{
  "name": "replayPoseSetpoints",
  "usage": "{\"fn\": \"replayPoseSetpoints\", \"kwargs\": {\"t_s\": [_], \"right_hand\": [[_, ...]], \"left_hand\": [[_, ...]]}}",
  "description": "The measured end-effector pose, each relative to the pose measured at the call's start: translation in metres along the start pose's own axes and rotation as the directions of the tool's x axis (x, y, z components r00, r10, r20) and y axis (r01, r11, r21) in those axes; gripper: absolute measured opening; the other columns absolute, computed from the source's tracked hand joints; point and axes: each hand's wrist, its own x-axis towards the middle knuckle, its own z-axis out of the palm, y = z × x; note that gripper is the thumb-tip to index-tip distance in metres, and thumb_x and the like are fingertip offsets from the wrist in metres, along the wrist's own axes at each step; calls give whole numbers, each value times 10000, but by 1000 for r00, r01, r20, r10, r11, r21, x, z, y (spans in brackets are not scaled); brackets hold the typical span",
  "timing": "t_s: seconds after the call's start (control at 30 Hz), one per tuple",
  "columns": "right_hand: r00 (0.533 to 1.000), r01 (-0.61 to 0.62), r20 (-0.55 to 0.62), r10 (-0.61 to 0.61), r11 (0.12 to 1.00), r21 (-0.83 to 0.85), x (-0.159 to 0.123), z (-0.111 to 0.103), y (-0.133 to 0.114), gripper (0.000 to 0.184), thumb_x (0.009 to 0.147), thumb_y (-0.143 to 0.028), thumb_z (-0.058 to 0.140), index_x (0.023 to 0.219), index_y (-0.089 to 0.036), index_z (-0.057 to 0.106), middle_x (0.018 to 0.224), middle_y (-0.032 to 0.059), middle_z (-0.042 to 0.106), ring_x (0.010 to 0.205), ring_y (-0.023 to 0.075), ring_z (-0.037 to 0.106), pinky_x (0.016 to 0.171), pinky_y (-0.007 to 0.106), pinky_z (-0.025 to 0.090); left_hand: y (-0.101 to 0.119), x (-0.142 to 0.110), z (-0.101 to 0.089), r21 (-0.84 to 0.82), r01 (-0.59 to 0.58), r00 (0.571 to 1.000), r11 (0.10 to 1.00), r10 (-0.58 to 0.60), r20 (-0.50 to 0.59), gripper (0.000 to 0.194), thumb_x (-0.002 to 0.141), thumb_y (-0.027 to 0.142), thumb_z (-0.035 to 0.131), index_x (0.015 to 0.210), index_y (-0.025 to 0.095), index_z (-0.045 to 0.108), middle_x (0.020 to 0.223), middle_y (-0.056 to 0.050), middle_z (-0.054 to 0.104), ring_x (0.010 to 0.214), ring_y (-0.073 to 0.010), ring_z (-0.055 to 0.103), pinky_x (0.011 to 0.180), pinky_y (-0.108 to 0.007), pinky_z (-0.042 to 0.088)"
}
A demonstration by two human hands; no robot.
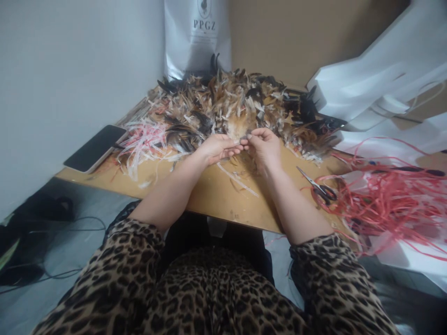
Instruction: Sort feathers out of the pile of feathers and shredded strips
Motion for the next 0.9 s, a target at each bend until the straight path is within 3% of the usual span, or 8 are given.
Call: {"fn": "replayPoseSetpoints", "kwargs": {"t_s": [0.3,0.53,0.6,0.7,0.9], "right_hand": [[999,40,11,-39,998,-50,0,-2,0,220,676,-197,716,779,-189,521,585,-60,597,553,95,658,519,169,523],[990,-143,-17,142,989,-46,3,-11,-17,235,605,-171,728,747,-182,541,547,-53,596,508,95,608,469,179,484],[986,-162,21,166,978,-134,3,-15,-18,203,598,-204,722,731,-171,572,546,-42,596,452,81,545,414,175,414],[991,-73,82,109,934,-350,4,-21,-12,166,617,-271,704,694,-151,619,518,-37,562,408,58,426,394,183,306],[987,129,155,-33,734,-667,10,-22,13,193,672,-320,629,709,-137,675,605,0,608,526,95,454,527,234,364]], "left_hand": [[4,-3,3,131,-47,997,990,55,-61,112,813,67,648,702,51,641,602,-55,669,489,-51,591,520,-154,455],[17,-2,-6,-143,-91,991,986,76,-106,157,851,34,580,700,59,614,604,-23,642,464,-14,555,456,-98,403],[19,-1,-7,-198,-84,992,977,63,-113,145,850,23,575,717,64,615,609,-16,638,465,-11,553,444,-87,394],[19,0,-7,-222,-75,993,972,52,-109,150,865,39,562,729,65,620,601,-14,629,459,-11,546,433,-82,391],[17,0,-6,-225,-66,992,972,39,-121,163,871,28,543,729,68,613,603,-19,634,455,-17,548,428,-83,393]]}}
